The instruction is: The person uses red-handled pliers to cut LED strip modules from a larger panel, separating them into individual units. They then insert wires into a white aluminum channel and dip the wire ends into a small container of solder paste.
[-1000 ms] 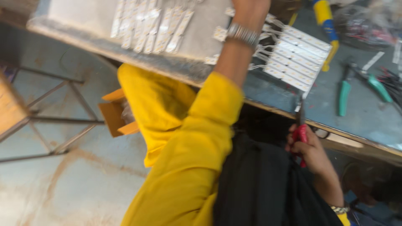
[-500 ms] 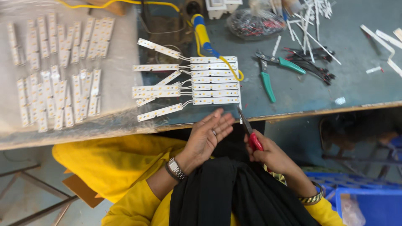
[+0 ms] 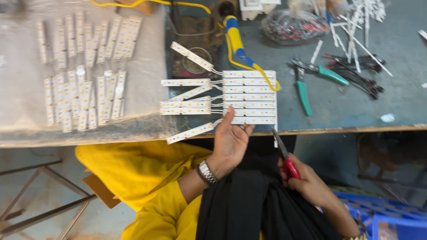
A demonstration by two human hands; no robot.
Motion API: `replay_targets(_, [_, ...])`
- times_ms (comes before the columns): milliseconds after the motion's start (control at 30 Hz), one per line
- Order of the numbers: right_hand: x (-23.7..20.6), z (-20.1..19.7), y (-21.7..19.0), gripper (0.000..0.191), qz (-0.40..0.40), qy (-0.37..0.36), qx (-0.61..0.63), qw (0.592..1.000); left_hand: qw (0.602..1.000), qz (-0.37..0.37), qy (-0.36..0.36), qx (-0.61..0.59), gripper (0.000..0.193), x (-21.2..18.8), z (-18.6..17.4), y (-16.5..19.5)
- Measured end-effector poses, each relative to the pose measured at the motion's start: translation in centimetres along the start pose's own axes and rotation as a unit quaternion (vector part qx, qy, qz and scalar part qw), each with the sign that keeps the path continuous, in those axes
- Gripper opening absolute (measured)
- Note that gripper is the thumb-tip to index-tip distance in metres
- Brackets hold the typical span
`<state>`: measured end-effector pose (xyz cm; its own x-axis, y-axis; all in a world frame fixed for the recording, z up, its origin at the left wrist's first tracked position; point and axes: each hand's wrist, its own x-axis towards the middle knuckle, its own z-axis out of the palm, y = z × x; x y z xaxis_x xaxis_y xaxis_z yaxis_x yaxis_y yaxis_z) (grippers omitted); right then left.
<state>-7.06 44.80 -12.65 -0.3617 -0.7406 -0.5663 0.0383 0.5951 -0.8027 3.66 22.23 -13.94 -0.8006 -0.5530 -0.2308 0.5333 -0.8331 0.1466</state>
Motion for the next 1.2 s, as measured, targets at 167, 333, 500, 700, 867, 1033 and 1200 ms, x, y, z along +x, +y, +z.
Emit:
replay_targets(167, [0.5, -0.6, 0.6, 0.053, 0.012, -0.013, 0.021, 1.0, 0.999, -0.016, -0.016, 0.028, 0.039, -0.2, -0.1, 0.4])
replay_targets(333, [0.2, -0.5, 0.3, 0.046, -0.027, -0.014, -0.064, 0.997, 1.0, 0.002, 0.028, 0.003, 0.037, 0.2, 0.7, -0.4])
replay_targets(500, [-1.0, 0.2, -0.5, 0.048, -0.016, -0.009, -0.124, 0.992, 0.995, 0.016, 0.09, 0.042, 0.034, 0.7, 1.1, -1.2])
replay_targets(700, [-1.9, 0.8, -1.2, 0.062, -0.016, -0.03, -0.113, 0.993, 0.987, 0.035, 0.125, 0.1, 0.039, 0.6, 0.7, -1.0])
replay_targets(867, [-2.3, 1.5, -0.7, 0.073, -0.024, -0.04, 0.079, 0.996, 0.985, 0.066, 0.12, 0.102, 0.041, -0.4, 0.4, -1.4])
replay_targets(1033, [-1.2, 2.6, -1.0, 0.072, -0.033, -0.026, 0.171, 0.984, 0.988, 0.063, 0.1, 0.1, 0.041, -1.2, -0.2, -1.7])
replay_targets(1200, [-0.5, 3.1, -2.7, 0.074, -0.013, -0.003, 0.104, 0.995, 0.99, 0.041, 0.098, 0.095, 0.04, -1.6, -0.4, -1.3])
